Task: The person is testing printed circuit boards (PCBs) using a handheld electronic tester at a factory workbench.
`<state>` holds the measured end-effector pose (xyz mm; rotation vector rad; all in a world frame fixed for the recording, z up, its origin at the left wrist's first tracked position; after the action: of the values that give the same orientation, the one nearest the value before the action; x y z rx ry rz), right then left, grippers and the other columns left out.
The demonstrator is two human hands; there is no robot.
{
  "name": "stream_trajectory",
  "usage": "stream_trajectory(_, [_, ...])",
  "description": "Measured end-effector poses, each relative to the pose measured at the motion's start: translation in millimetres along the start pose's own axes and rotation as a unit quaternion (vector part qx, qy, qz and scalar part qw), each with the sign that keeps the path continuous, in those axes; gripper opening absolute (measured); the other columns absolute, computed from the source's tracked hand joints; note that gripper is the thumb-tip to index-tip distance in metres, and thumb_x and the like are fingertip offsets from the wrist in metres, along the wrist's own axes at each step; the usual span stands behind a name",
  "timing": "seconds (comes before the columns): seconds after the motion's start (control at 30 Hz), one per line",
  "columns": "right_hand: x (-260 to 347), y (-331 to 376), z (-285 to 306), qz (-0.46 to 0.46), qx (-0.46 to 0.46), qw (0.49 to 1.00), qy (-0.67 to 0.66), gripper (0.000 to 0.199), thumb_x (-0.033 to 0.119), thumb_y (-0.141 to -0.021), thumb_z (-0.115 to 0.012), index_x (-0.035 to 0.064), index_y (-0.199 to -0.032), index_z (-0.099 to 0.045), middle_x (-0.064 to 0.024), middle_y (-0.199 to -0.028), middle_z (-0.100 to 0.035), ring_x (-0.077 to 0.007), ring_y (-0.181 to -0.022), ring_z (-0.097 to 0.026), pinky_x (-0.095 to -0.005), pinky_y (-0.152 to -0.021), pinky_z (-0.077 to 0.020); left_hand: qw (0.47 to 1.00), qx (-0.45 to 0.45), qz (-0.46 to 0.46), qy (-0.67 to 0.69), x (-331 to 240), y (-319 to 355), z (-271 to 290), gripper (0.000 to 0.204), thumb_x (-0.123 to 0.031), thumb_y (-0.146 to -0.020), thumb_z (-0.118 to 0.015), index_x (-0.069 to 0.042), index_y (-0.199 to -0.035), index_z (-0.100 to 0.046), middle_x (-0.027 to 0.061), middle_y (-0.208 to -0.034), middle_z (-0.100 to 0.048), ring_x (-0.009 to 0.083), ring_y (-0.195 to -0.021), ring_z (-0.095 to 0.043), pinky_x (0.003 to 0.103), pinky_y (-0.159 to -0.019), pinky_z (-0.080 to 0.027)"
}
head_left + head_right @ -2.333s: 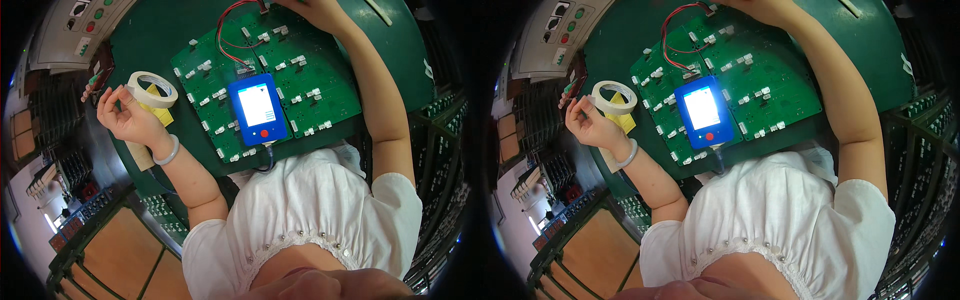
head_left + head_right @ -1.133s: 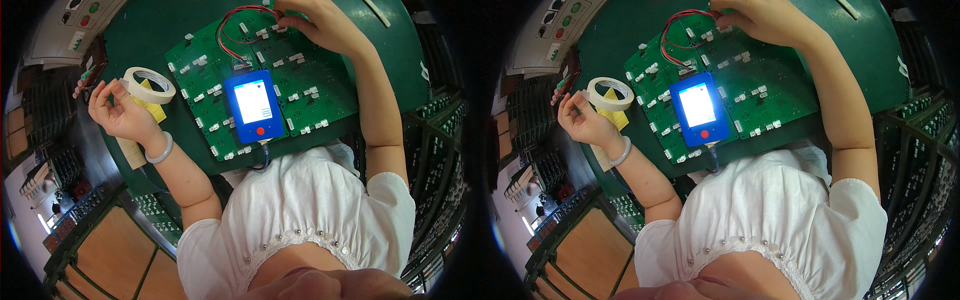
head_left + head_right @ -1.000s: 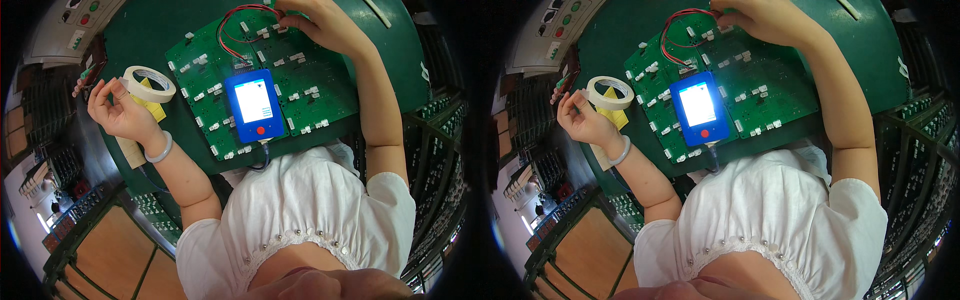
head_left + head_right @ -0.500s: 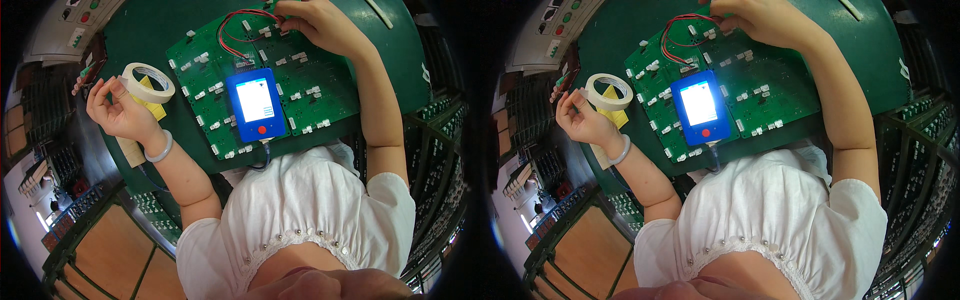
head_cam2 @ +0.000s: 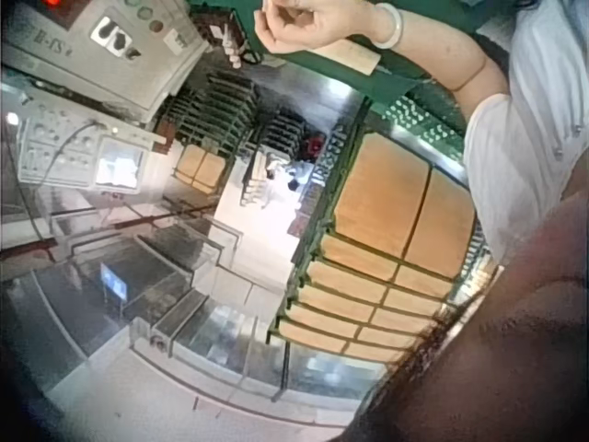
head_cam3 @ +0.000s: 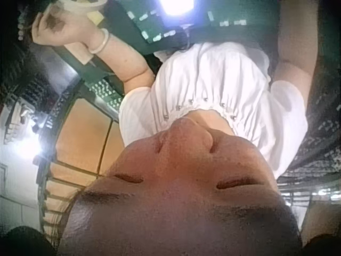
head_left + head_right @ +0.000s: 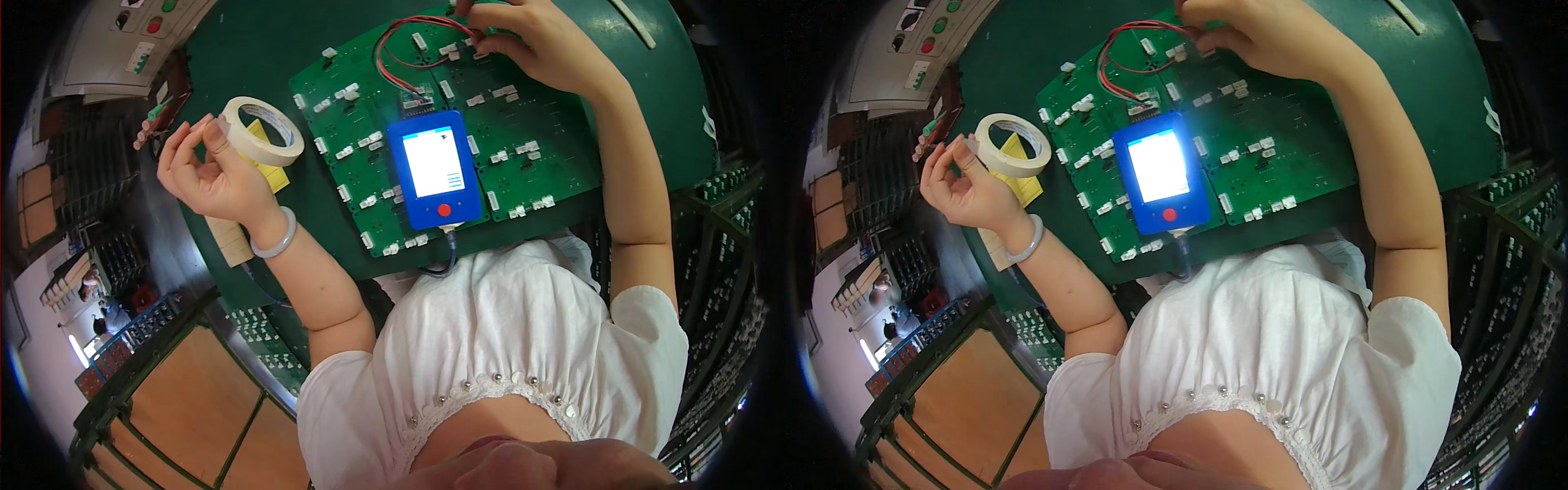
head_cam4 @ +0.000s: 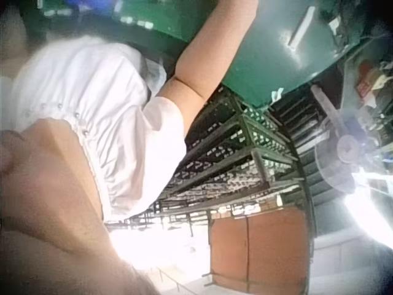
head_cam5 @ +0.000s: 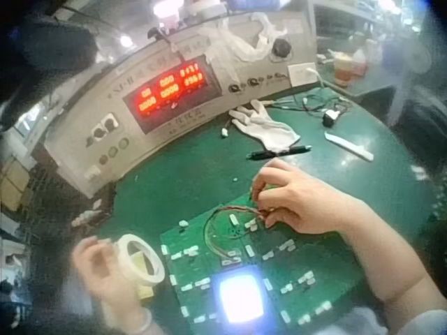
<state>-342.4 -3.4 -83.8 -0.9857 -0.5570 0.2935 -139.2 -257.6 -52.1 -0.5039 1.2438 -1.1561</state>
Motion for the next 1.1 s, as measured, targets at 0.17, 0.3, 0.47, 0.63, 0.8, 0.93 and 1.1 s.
stream_trajectory(0.17, [1.4,-3.4,-1.4,-0.14,0.087,0.985,0.052,0.016,0.004,-0.07,-0.07,0.0028,-0.082,-0.059,-0.0097,-0.098,-0.052,-0.0282,-0.099,-0.047,-0.0376,-0.086,-0.0412,0.997,0.043,0.026,0.061,9.2,0.4,2.8,0.015,-0.005,-0.087,-0.062,0.002,-0.096,-0.053,0.0113,-0.109,-0.044,0.0197,-0.089,-0.06,0.03,-0.078,-0.056])
stream_trajectory(0.3, [-6.1,4.6,-4.1,0.018,-0.024,0.999,-0.031,0.016,0.005,-0.071,-0.07,0.003,-0.082,-0.059,-0.0097,-0.099,-0.052,-0.0279,-0.098,-0.047,-0.0372,-0.086,-0.0417,0.997,0.067,0.006,0.047,14.4,-0.2,7.0,0.016,-0.007,-0.088,-0.061,0.001,-0.098,-0.052,0.0115,-0.11,-0.044,0.0193,-0.087,-0.061,0.03,-0.077,-0.056])
stream_trajectory(0.47, [3.7,-3.3,0.4,-0.137,0.088,0.985,0.053,0.015,0.004,-0.072,-0.069,0.0028,-0.082,-0.059,-0.0098,-0.099,-0.052,-0.0277,-0.098,-0.047,-0.0367,-0.085,-0.0421,0.994,0.082,0.011,0.068,7.0,-1.5,3.4,0.018,-0.001,-0.084,-0.064,0.001,-0.097,-0.053,0.0115,-0.111,-0.045,0.019,-0.087,-0.062,0.03,-0.078,-0.056])
stream_trajectory(0.63, [30.4,-24.9,7.3,-0.284,0.194,0.931,0.124,0.015,0.004,-0.072,-0.069,0.0027,-0.083,-0.059,-0.01,-0.099,-0.052,-0.0277,-0.099,-0.047,-0.0369,-0.086,-0.0421,0.998,0.059,0.013,0.034,10.0,0.7,8.3,0.016,0.004,-0.08,-0.066,0.002,-0.091,-0.055,0.0113,-0.11,-0.046,0.0191,-0.088,-0.062,0.029,-0.078,-0.056])
stream_trajectory(0.8, [30.3,-25.3,7.1,-0.275,0.191,0.935,0.121,0.015,0.004,-0.072,-0.068,0.0022,-0.084,-0.058,-0.0103,-0.099,-0.052,-0.0281,-0.099,-0.047,-0.0373,-0.087,-0.0418,0.999,0.048,-0.001,0.022,11.2,0.1,10.3,0.016,0.005,-0.078,-0.069,0.002,-0.088,-0.056,0.011,-0.109,-0.046,0.0188,-0.088,-0.062,0.028,-0.077,-0.057])
stream_trajectory(0.93, [9.0,-8.5,-1.1,0.002,-0.014,0.999,-0.043,0.016,0.004,-0.072,-0.068,0.0018,-0.084,-0.058,-0.0105,-0.099,-0.052,-0.0282,-0.099,-0.047,-0.0373,-0.087,-0.0418,0.999,0.044,0.007,0.026,11.8,-0.3,10.8,0.019,0.006,-0.075,-0.071,0.001,-0.088,-0.057,0.0107,-0.11,-0.046,0.0176,-0.086,-0.061,0.028,-0.076,-0.057])
stream_trajectory(1.1, [32.7,-25.0,11.0,-0.291,0.2,0.928,0.121,0.016,0.004,-0.073,-0.069,0.0016,-0.085,-0.057,-0.0113,-0.099,-0.052,-0.0286,-0.098,-0.048,-0.0371,-0.086,-0.0421,0.999,0.046,0.01,0.011,11.7,-4.4,11.8,0.022,0.007,-0.074,-0.072,0.0,-0.088,-0.057,0.0113,-0.111,-0.046,0.017,-0.086,-0.06,0.027,-0.075,-0.056])
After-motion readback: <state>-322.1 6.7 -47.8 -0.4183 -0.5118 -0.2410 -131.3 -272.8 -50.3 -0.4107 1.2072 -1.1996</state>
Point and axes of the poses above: each hand's wrist, its own y-axis away from the middle knuckle, its own z-axis out of the back of the hand, x = y × z, the point moved 2 cm from there along -y, towards the middle knuckle
